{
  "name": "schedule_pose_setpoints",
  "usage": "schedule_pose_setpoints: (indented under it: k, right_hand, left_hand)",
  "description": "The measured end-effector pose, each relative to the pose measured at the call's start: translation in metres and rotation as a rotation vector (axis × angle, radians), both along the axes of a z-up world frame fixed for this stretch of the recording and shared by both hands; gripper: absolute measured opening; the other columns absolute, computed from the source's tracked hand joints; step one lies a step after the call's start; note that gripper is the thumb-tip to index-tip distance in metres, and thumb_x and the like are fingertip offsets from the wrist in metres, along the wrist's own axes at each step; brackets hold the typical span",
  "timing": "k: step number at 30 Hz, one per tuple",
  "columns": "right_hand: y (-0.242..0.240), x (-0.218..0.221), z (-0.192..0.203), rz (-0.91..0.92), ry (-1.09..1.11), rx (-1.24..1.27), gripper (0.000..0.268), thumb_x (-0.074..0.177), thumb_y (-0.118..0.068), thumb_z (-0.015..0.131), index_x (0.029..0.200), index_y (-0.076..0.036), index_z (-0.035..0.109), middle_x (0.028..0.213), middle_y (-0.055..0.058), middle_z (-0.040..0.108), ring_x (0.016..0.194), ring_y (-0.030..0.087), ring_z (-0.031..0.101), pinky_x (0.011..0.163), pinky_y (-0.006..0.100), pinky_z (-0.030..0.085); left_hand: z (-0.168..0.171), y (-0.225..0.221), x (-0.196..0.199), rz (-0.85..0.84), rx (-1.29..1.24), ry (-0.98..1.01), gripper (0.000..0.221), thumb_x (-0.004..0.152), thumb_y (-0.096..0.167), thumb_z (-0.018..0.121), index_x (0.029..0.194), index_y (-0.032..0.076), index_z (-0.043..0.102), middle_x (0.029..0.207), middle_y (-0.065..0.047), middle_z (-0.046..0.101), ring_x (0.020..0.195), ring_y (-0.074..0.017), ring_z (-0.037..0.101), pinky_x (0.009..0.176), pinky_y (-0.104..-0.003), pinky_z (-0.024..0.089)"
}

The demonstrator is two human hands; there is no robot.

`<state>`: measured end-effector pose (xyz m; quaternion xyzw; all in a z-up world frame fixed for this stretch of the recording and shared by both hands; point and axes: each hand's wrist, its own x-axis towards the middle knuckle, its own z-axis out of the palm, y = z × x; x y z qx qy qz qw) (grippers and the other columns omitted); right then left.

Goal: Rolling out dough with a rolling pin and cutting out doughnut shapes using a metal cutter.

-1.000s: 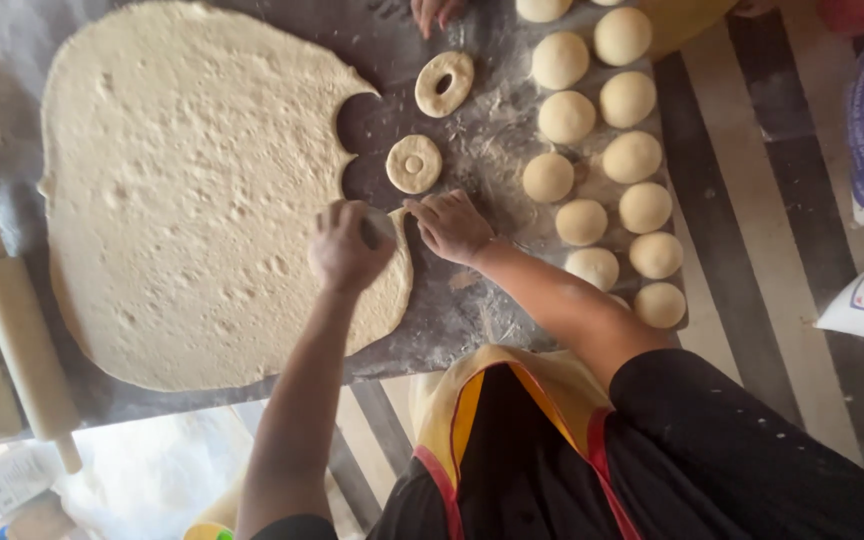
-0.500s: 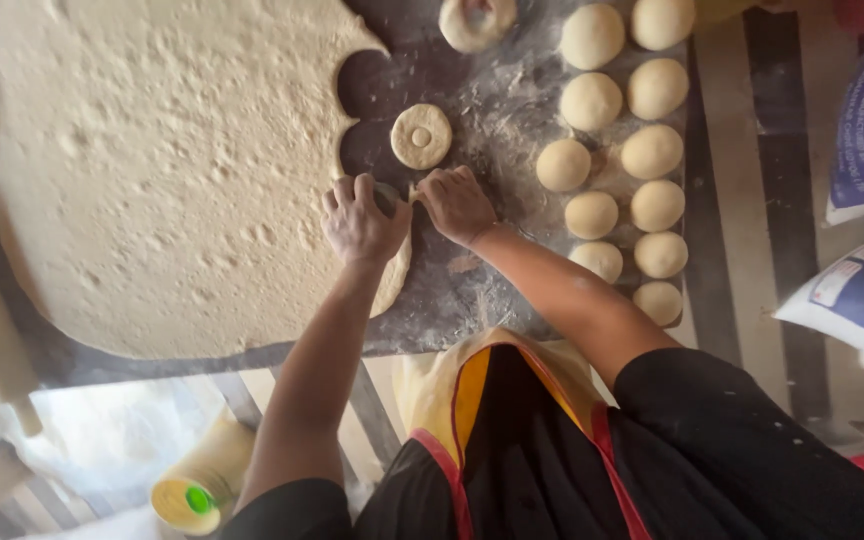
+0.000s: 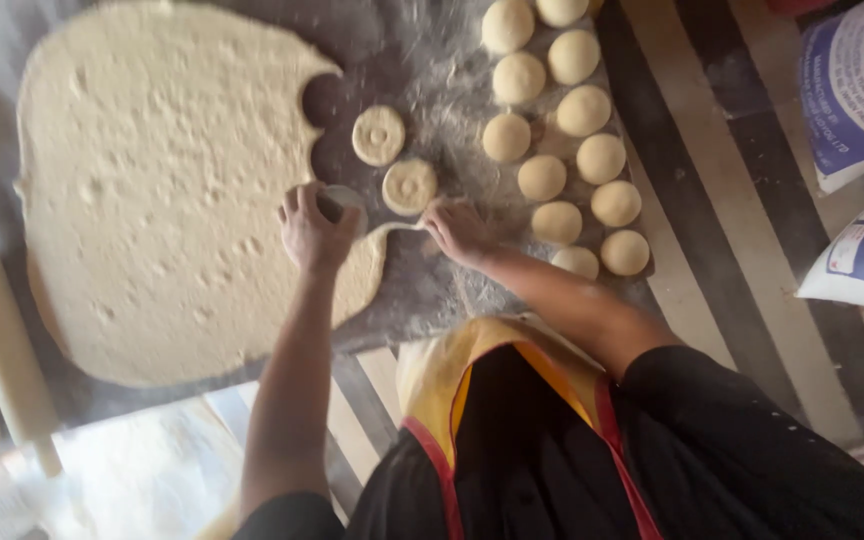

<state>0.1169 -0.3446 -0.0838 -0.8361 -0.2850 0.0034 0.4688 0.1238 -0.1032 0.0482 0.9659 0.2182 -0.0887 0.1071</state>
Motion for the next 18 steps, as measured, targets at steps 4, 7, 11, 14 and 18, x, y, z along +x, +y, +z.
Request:
schedule_pose_setpoints:
  k: [4,7,11,14,18]
  right_hand:
    - [0.014,-0.001,-0.004,0.09,0.023,-0.067,0.009,0.105,-0.018,0.062,0.11,-0.011,0.058,0.106,0.005,0.067,0.097,0.026,0.064,0.091,0.045,0.046]
    - [0.027,-0.008,0.019,0.132,-0.09,-0.074,0.022,0.1,-0.017,0.061,0.121,-0.012,0.059,0.117,0.004,0.064,0.103,0.024,0.064,0.091,0.043,0.047]
    - [0.042,0.003,0.048,0.165,-0.261,-0.177,0.043,0.091,-0.02,0.061,0.132,-0.011,0.06,0.128,0.005,0.063,0.096,0.021,0.062,0.085,0.042,0.046]
    - [0.052,-0.002,0.048,0.174,-0.25,-0.253,0.037,0.093,-0.024,0.06,0.129,-0.015,0.062,0.127,0.003,0.062,0.09,0.02,0.06,0.083,0.042,0.045]
    - [0.05,0.001,0.021,0.226,-0.229,-0.276,0.024,0.097,-0.022,0.057,0.12,-0.019,0.063,0.12,0.002,0.062,0.093,0.021,0.061,0.087,0.042,0.045]
  left_hand:
    - [0.001,0.018,-0.029,-0.049,-0.058,-0.119,0.058,0.075,0.044,0.076,0.124,0.016,0.059,0.128,-0.013,0.056,0.122,-0.0356,0.053,0.09,-0.052,0.051]
    - [0.006,0.015,-0.053,-0.07,-0.072,-0.101,0.055,0.072,0.038,0.079,0.12,0.016,0.062,0.129,-0.01,0.059,0.12,-0.0345,0.054,0.091,-0.049,0.051]
    - [0.002,-0.004,-0.052,-0.245,-0.024,-0.08,0.046,0.075,0.045,0.081,0.107,0.016,0.067,0.12,-0.011,0.06,0.112,-0.0337,0.055,0.088,-0.049,0.05]
    - [0.0,-0.009,-0.052,-0.335,-0.029,0.049,0.04,0.077,0.045,0.079,0.102,0.017,0.067,0.115,-0.009,0.06,0.11,-0.0316,0.057,0.086,-0.048,0.05]
    - [0.0,-0.011,-0.039,-0.42,-0.047,0.127,0.048,0.064,0.039,0.079,0.104,0.015,0.067,0.113,-0.008,0.06,0.108,-0.032,0.057,0.081,-0.049,0.049]
